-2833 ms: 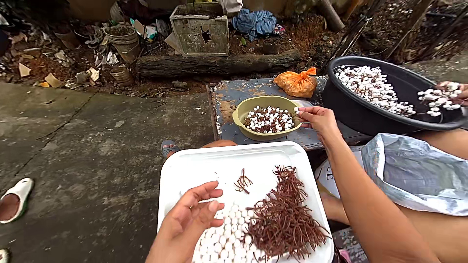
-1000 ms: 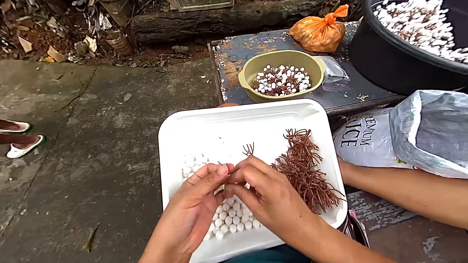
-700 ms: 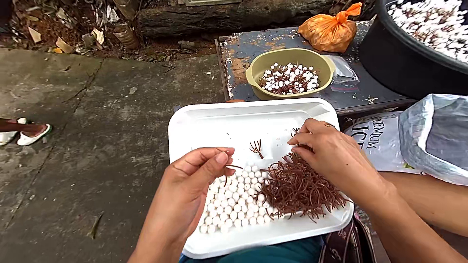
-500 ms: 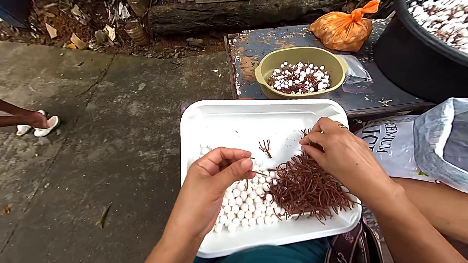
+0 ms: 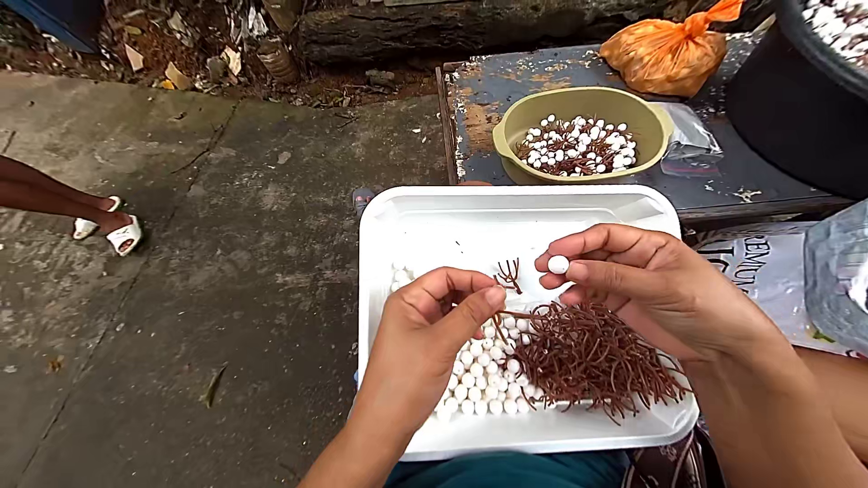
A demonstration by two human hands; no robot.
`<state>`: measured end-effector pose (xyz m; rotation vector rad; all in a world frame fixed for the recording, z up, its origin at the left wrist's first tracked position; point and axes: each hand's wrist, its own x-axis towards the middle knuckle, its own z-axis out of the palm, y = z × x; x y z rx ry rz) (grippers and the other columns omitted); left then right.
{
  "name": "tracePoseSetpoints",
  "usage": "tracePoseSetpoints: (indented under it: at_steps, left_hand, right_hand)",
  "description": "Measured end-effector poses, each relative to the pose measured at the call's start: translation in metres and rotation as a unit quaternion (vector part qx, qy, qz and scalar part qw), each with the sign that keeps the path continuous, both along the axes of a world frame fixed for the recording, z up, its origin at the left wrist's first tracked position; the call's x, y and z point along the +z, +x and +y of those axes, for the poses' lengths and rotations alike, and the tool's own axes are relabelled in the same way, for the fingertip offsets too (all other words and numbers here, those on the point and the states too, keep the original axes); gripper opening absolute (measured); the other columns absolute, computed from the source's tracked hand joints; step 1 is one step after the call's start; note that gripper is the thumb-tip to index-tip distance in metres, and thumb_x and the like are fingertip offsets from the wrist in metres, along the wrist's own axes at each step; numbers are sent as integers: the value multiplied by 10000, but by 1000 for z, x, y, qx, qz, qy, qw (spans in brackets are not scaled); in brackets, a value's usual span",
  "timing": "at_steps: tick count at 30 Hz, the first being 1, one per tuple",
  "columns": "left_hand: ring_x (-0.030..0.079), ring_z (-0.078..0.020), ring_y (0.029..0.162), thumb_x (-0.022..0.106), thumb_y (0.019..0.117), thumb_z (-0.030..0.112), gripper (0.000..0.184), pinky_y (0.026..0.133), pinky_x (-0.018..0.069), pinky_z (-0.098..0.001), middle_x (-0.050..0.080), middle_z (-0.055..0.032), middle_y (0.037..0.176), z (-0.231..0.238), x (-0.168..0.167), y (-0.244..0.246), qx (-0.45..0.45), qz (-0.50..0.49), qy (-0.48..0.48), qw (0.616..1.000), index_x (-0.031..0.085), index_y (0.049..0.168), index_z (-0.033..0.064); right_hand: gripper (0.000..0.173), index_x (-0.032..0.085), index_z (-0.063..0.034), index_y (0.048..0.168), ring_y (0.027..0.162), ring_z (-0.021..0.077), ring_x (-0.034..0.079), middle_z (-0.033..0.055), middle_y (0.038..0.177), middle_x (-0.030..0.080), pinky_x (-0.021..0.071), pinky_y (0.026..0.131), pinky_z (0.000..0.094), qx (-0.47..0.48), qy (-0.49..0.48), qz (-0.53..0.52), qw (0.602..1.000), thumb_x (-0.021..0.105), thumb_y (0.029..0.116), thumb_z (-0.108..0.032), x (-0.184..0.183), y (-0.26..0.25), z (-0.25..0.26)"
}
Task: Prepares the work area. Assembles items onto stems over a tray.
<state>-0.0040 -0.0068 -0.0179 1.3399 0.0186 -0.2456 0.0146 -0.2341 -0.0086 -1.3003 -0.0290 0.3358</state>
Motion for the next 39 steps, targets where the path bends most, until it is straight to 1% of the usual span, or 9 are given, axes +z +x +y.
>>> tracePoseSetpoints:
  at_steps: [2,6,9,11,16,19,22,32,39]
  left_hand:
    - [641,-59,694,691,934,86,60,667,552,-181,689,-18,804,-3,1,-1,9,-27,7,1000,750,940,92]
    - [651,-56,690,702,925,73,54,668,565,-184,694,-6,800,-7,2,-3,28,-46,28,998,751,945,85]
    - [653,-67,678,700,923,65,56,657,564,-189,695,-14,778,-7,3,-3,27,-29,48,998,753,939,75]
    - [654,-75,676,696,921,60,59,653,566,-195,693,-21,777,-8,4,-3,27,-19,53,998,753,938,67]
    - [659,-63,670,696,910,39,58,635,567,-191,700,-11,779,-9,7,-3,52,-33,69,996,743,930,66]
    - [655,-49,665,698,916,47,48,610,553,-170,704,9,795,-11,8,-5,75,-63,108,989,730,911,82]
    - [642,-35,663,691,908,64,48,583,531,-156,707,32,817,-12,6,-6,92,-109,148,979,726,908,95]
    - [661,-15,798,712,859,118,23,706,549,-163,695,76,821,-15,-5,-4,134,-218,233,938,720,881,123]
    - [653,-13,798,705,856,121,24,704,540,-162,689,83,816,-15,-8,-4,135,-222,244,934,711,877,130]
  right_hand:
    - [252,717,-73,1148,834,122,747,98,996,756,626,718,231,17,57,27,998,589,970,51,-3,-1,8]
    - [225,752,-68,1122,813,89,731,77,971,752,615,746,210,21,101,64,993,566,1009,-14,-6,-4,20]
    - [216,735,-58,1124,767,84,727,80,932,748,614,708,201,7,107,86,991,570,997,1,-6,-4,24]
    - [211,731,-52,1107,753,80,727,80,912,748,614,690,198,3,110,101,989,546,1016,-8,-5,-4,26]
    - [213,760,-55,1078,764,43,691,38,899,714,591,712,165,-2,150,138,979,553,1028,-66,-8,-4,31]
    - [230,750,-77,1116,782,68,705,49,927,721,604,737,192,-14,175,155,972,540,1027,-48,-9,-6,35]
    - [217,755,-81,1095,833,105,724,70,962,735,612,783,234,-22,183,158,970,553,1020,-57,-13,-9,39]
    - [201,748,-46,1061,839,135,749,108,941,753,622,798,253,-48,203,183,961,554,1013,-32,-15,-14,45]
    - [170,764,-59,1021,825,130,747,101,923,752,623,790,257,-56,176,142,973,602,987,-21,-16,-16,49]
